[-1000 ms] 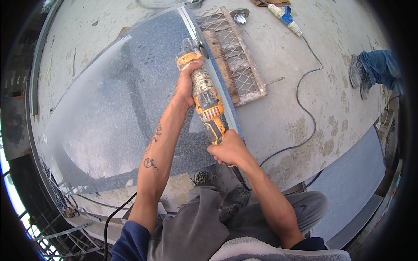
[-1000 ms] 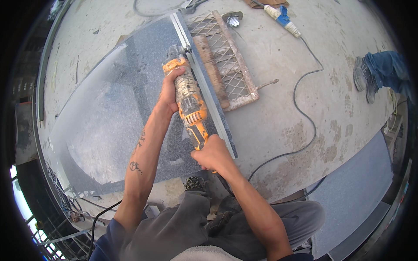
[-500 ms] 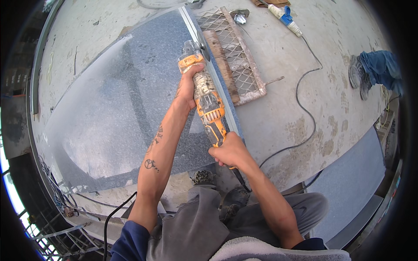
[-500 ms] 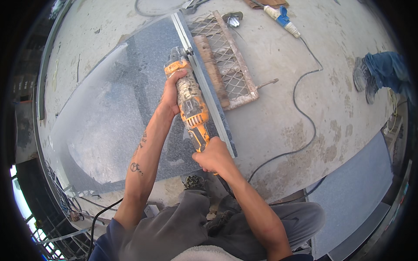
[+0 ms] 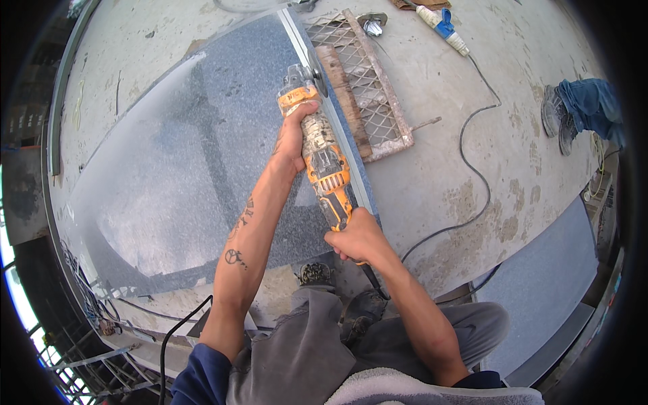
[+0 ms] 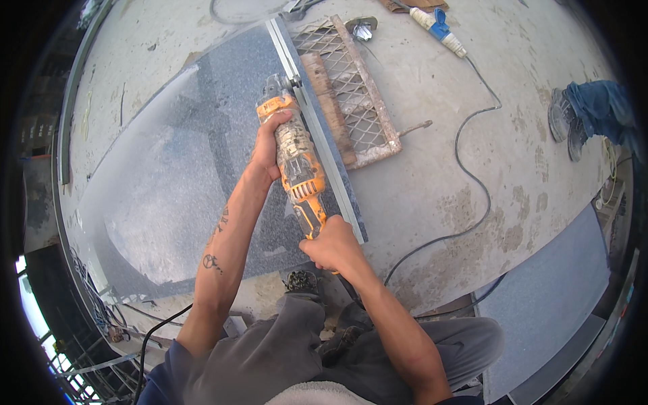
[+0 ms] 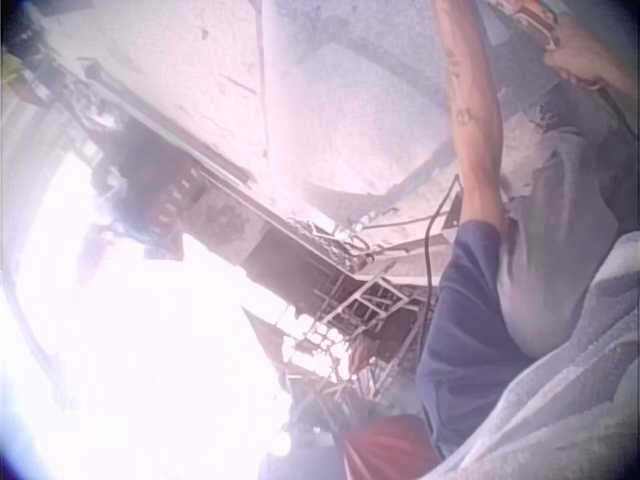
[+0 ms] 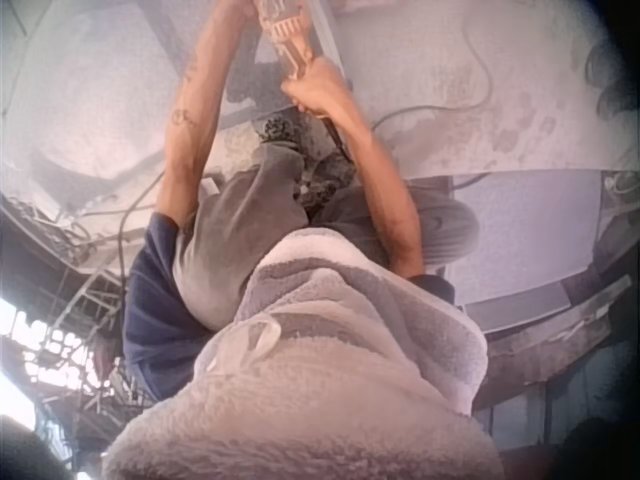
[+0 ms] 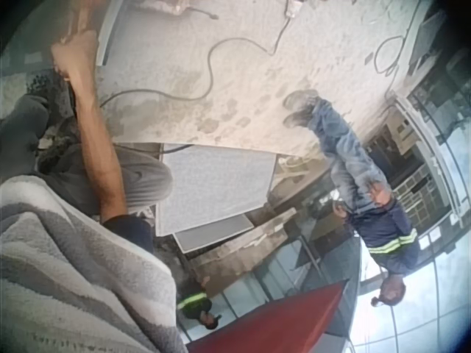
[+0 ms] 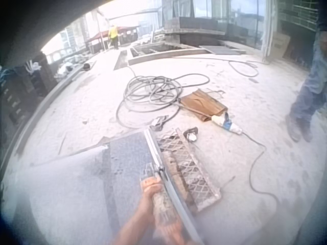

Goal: The person uses an angle grinder to cut a large metal sheet along a straight line. After completing the cut, the person sets the tool down and moves the cut piece aside.

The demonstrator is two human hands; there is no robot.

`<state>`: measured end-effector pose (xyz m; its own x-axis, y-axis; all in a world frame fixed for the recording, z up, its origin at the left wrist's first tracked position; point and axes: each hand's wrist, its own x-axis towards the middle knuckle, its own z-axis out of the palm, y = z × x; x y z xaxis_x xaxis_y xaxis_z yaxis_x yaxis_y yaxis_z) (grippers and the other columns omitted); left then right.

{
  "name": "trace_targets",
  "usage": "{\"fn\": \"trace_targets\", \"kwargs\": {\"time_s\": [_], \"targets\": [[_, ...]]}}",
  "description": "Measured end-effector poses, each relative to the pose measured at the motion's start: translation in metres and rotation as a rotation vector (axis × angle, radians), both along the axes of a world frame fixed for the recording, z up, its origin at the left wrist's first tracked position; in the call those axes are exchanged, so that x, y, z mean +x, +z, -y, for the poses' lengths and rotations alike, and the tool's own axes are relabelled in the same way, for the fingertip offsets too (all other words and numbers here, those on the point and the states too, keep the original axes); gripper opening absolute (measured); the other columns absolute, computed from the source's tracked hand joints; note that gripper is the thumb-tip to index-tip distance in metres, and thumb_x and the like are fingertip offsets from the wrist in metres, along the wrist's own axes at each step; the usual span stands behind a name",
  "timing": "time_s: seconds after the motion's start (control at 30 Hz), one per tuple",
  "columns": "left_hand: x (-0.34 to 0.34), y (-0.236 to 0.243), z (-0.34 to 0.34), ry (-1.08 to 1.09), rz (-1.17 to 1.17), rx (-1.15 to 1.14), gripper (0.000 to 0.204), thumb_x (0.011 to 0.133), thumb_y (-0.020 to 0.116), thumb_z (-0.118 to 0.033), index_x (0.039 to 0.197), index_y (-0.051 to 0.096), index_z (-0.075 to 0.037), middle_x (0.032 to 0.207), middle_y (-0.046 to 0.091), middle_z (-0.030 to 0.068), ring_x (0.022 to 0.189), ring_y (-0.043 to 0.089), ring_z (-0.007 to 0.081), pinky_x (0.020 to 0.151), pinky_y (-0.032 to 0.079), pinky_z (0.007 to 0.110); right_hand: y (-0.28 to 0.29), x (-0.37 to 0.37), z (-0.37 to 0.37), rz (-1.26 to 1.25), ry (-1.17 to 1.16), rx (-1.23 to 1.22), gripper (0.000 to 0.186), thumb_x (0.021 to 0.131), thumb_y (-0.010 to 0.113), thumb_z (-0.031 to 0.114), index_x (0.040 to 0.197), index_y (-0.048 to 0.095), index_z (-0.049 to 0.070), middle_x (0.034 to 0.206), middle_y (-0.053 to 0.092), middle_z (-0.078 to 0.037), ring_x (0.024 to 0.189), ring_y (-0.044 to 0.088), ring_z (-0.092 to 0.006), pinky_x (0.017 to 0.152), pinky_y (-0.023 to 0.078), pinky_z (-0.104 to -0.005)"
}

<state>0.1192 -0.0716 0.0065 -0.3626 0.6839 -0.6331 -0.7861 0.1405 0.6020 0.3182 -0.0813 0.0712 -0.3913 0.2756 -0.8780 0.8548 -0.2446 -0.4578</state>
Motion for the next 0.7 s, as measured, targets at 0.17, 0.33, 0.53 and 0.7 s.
{"fn": "trace_targets", "kwargs": {"time_s": [0.17, 0.33, 0.53, 0.7], "targets": [[0.006, 0.003, 0.000, 0.014, -0.065, -0.011, 0.045, 0.089, 0.061, -0.030, 0.119, 0.051, 0.002, 0.087, 0.066, 0.0138, 0.069, 0.070, 0.0206, 0.060, 0.063, 0.036, 0.000, 0.002, 0.001, 0.015, 0.008, -0.004, 0.018, 0.076, 0.068, 0.011, 0.069, 0.062, -0.005, 0.060, 0.065, -0.012, 0.050, 0.065, -0.0181, 0.047, 0.051, -0.0308], [0.009, 0.006, 0.002, 0.011, -0.055, -0.012, 0.046, 0.089, 0.061, -0.030, 0.119, 0.051, 0.003, 0.086, 0.066, 0.0135, 0.068, 0.070, 0.0209, 0.059, 0.062, 0.036, 0.001, 0.005, 0.003, 0.005, 0.009, 0.001, 0.017, 0.076, 0.068, 0.010, 0.069, 0.062, -0.005, 0.061, 0.065, -0.012, 0.050, 0.065, -0.0179, 0.047, 0.051, -0.0308], [0.008, 0.005, 0.002, 0.021, -0.010, -0.036, 0.045, 0.088, 0.062, -0.028, 0.122, 0.051, 0.001, 0.092, 0.066, 0.0126, 0.072, 0.070, 0.0212, 0.062, 0.062, 0.038, 0.008, 0.005, 0.002, 0.019, -0.022, -0.028, 0.016, 0.075, 0.068, 0.007, 0.068, 0.061, -0.004, 0.060, 0.064, -0.011, 0.049, 0.063, -0.0168, 0.046, 0.050, -0.0305], [-0.024, 0.000, -0.019, 0.011, -0.068, 0.020, 0.045, 0.088, 0.061, -0.033, 0.114, 0.052, 0.003, 0.081, 0.065, 0.0132, 0.062, 0.069, 0.0205, 0.055, 0.062, 0.035, 0.009, -0.023, -0.021, -0.031, -0.008, -0.041, 0.017, 0.074, 0.068, 0.010, 0.070, 0.063, -0.006, 0.061, 0.066, -0.014, 0.051, 0.066, -0.0198, 0.048, 0.052, -0.0316]]}}
